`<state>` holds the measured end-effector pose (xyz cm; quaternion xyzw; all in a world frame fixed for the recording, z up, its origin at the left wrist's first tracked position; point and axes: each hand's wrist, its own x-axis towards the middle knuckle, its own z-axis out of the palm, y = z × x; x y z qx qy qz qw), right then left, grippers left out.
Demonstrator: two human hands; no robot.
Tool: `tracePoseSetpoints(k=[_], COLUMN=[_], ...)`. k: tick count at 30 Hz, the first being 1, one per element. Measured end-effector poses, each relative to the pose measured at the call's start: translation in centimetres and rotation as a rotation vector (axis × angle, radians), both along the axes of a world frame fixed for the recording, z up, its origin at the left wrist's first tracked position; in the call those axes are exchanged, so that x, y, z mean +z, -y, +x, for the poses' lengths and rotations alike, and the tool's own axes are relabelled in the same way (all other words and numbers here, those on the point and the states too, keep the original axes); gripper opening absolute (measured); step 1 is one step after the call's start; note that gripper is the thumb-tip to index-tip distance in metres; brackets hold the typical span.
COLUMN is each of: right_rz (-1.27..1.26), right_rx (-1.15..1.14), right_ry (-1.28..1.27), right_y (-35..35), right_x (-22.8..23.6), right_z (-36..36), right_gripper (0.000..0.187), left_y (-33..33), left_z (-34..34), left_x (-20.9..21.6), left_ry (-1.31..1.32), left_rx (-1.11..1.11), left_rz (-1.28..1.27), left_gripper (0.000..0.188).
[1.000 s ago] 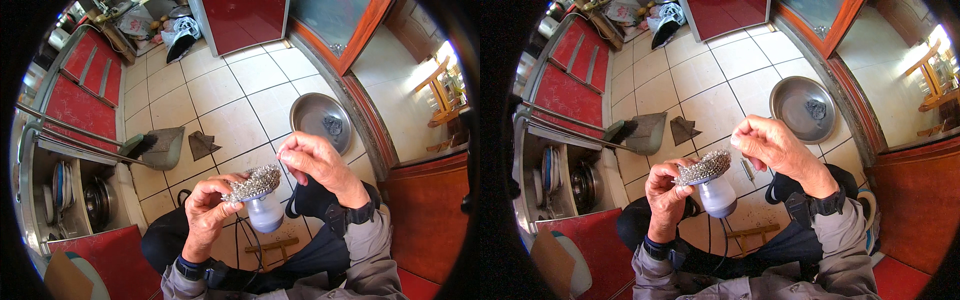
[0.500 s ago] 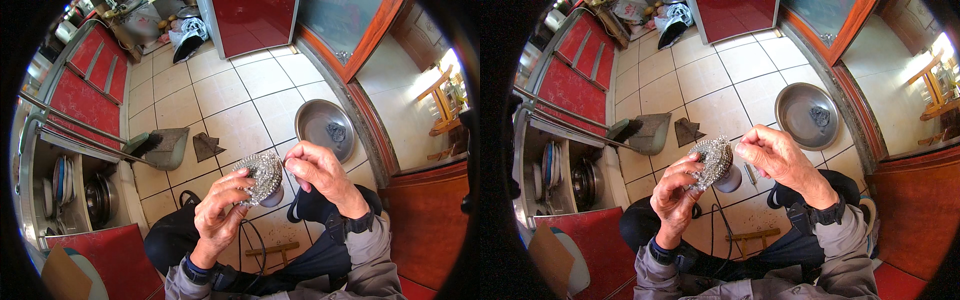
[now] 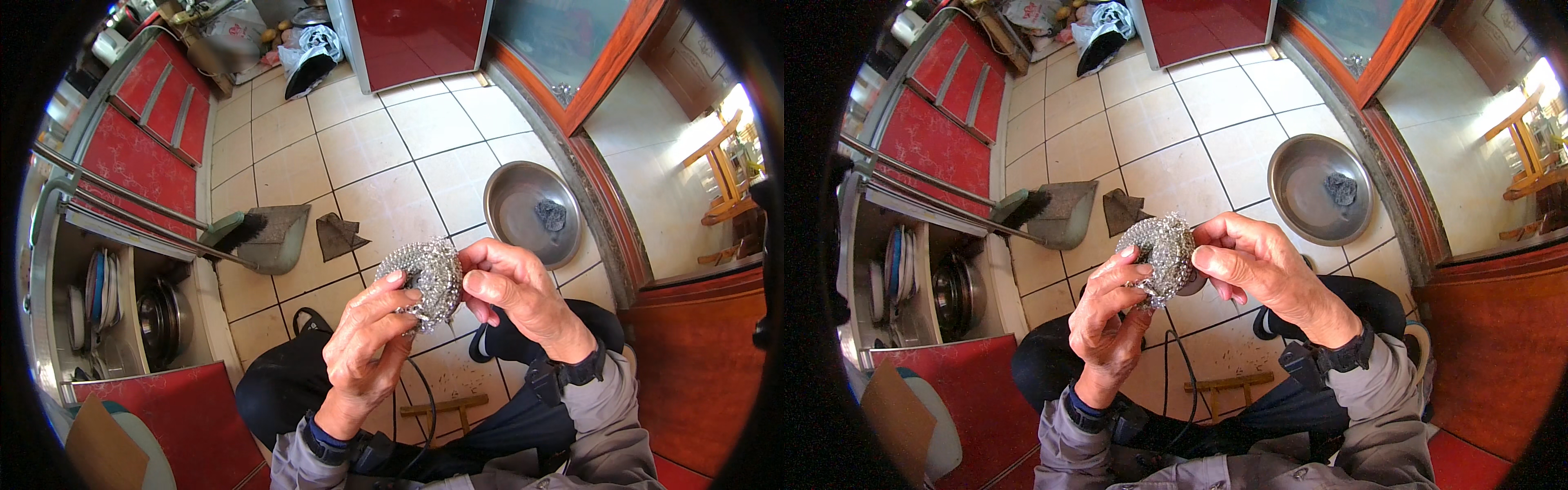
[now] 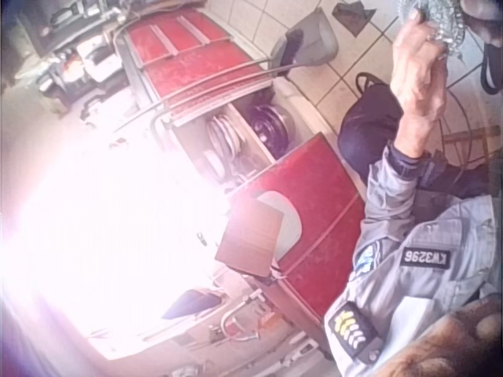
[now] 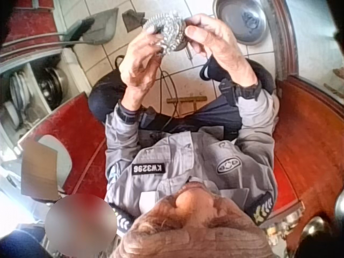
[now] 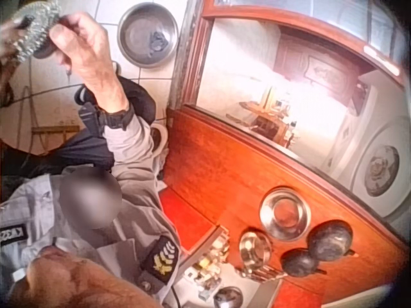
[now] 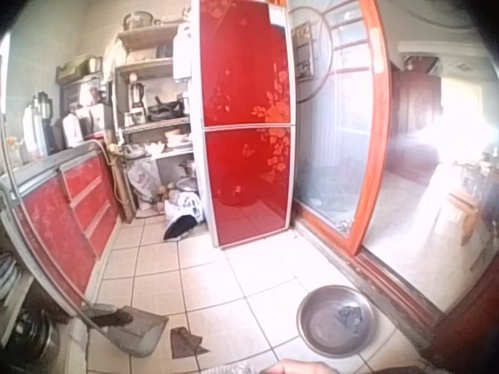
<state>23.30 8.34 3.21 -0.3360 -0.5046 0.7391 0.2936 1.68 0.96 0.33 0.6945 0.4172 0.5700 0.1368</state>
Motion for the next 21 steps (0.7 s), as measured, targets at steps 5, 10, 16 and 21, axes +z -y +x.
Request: tracePoseSetpoints(k=[5,10,16,21], right_rz=[0.015,0.121,0.428,0.586], right_rx=[0.001,-0.088,-0.109,-0.183], right_ry=[0.020,0.077,0.123,0.166], right_y=[0.0,0.0,0.5,0.9], right_x=[0.2,0.3,-0.4,-0.5], right_z=[0.1,0.1,-0.8,-1.3], right_gripper=[0.037,0.032,0.025,0.010], left_y=[0.3,0.2,0.3,0.1], left_z=[-0.1,-0.2,0.1,0.3], left_x=[-0.4,-1.4,-2.1,-2.1], left_ry=[0.044,0.384,0.513,0.448], left_rx=[-0.021,-0.081,-0.102,-0.076], left_rz=[-0.065,-0.149,-0.192,-0.177], left_gripper=[0.036,0.034,0.035,0.034])
